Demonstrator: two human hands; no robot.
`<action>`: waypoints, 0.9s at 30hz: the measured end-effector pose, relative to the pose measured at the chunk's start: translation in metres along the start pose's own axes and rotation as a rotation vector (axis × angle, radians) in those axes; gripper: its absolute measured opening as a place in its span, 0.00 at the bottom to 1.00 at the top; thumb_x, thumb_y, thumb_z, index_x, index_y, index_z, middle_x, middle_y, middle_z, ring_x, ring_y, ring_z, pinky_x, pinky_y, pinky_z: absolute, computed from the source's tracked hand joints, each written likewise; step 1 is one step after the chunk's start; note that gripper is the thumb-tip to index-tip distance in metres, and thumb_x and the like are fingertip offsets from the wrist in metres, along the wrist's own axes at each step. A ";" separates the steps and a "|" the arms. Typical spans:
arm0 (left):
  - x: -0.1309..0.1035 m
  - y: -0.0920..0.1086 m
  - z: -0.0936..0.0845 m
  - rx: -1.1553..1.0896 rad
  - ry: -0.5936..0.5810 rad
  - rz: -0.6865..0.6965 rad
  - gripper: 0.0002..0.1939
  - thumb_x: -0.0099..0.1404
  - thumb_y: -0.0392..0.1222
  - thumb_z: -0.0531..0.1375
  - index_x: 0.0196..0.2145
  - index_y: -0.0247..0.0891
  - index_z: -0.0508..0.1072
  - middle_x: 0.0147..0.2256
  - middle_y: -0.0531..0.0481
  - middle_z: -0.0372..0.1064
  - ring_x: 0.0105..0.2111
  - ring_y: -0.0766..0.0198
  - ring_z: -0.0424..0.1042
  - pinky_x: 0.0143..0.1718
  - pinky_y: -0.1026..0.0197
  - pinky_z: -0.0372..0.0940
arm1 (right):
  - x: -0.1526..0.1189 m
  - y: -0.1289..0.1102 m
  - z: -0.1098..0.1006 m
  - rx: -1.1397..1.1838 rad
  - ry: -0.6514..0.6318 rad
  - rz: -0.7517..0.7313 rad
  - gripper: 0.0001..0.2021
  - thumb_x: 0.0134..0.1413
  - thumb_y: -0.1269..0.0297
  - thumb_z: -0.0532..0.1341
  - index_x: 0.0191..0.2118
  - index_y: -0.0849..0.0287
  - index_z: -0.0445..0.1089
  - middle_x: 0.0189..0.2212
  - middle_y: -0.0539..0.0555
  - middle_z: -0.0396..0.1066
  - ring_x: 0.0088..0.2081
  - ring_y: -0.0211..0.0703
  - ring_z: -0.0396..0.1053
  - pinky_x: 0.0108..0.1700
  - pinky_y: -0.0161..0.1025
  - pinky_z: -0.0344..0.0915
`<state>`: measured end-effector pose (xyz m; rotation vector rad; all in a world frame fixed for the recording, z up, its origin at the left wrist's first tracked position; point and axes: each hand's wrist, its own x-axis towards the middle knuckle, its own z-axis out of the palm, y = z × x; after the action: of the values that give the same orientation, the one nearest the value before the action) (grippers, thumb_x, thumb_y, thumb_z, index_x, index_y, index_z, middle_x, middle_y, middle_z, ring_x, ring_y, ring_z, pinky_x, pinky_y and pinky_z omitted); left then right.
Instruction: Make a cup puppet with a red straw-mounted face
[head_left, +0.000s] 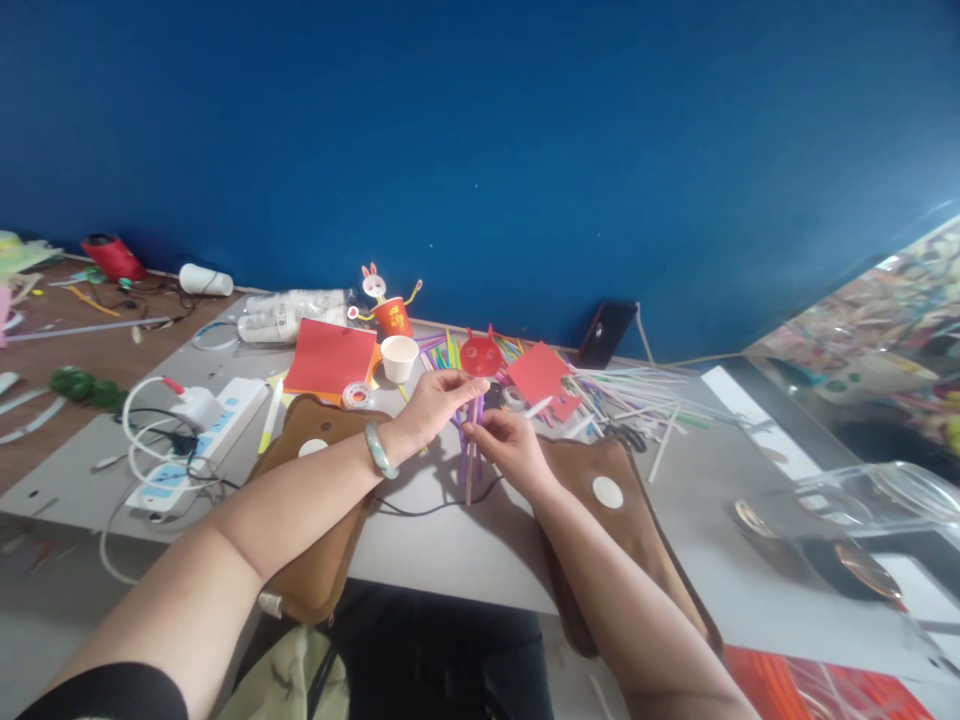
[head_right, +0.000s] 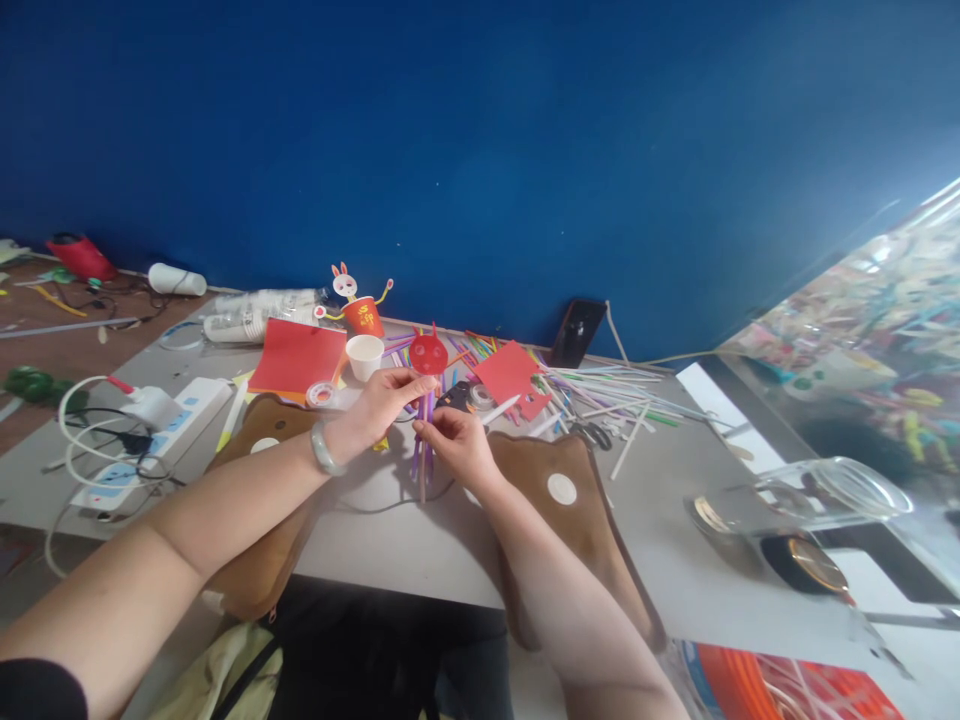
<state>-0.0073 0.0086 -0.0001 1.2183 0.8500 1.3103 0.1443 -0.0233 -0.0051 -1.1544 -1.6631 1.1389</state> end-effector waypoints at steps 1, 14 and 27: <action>0.000 0.001 0.000 -0.003 0.012 -0.005 0.19 0.54 0.55 0.69 0.23 0.35 0.74 0.23 0.53 0.66 0.26 0.69 0.61 0.29 0.63 0.58 | 0.000 0.000 0.000 0.005 0.002 0.001 0.23 0.47 0.41 0.67 0.25 0.59 0.70 0.17 0.47 0.64 0.20 0.33 0.58 0.23 0.33 0.57; -0.001 0.004 0.001 -0.002 -0.026 0.003 0.20 0.54 0.56 0.69 0.24 0.35 0.72 0.23 0.55 0.62 0.25 0.70 0.59 0.28 0.64 0.56 | 0.001 0.003 -0.001 -0.035 0.027 -0.029 0.24 0.48 0.40 0.66 0.25 0.58 0.69 0.17 0.47 0.63 0.19 0.34 0.57 0.22 0.33 0.55; -0.003 0.003 0.003 0.047 -0.028 -0.025 0.20 0.53 0.56 0.68 0.23 0.35 0.73 0.22 0.54 0.65 0.26 0.68 0.62 0.29 0.63 0.58 | 0.002 0.006 -0.001 -0.011 0.058 -0.020 0.23 0.48 0.41 0.67 0.25 0.59 0.71 0.17 0.48 0.65 0.19 0.34 0.58 0.21 0.33 0.55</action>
<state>-0.0057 0.0052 0.0033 1.2560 0.8777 1.2565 0.1458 -0.0199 -0.0101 -1.1645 -1.6354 1.0750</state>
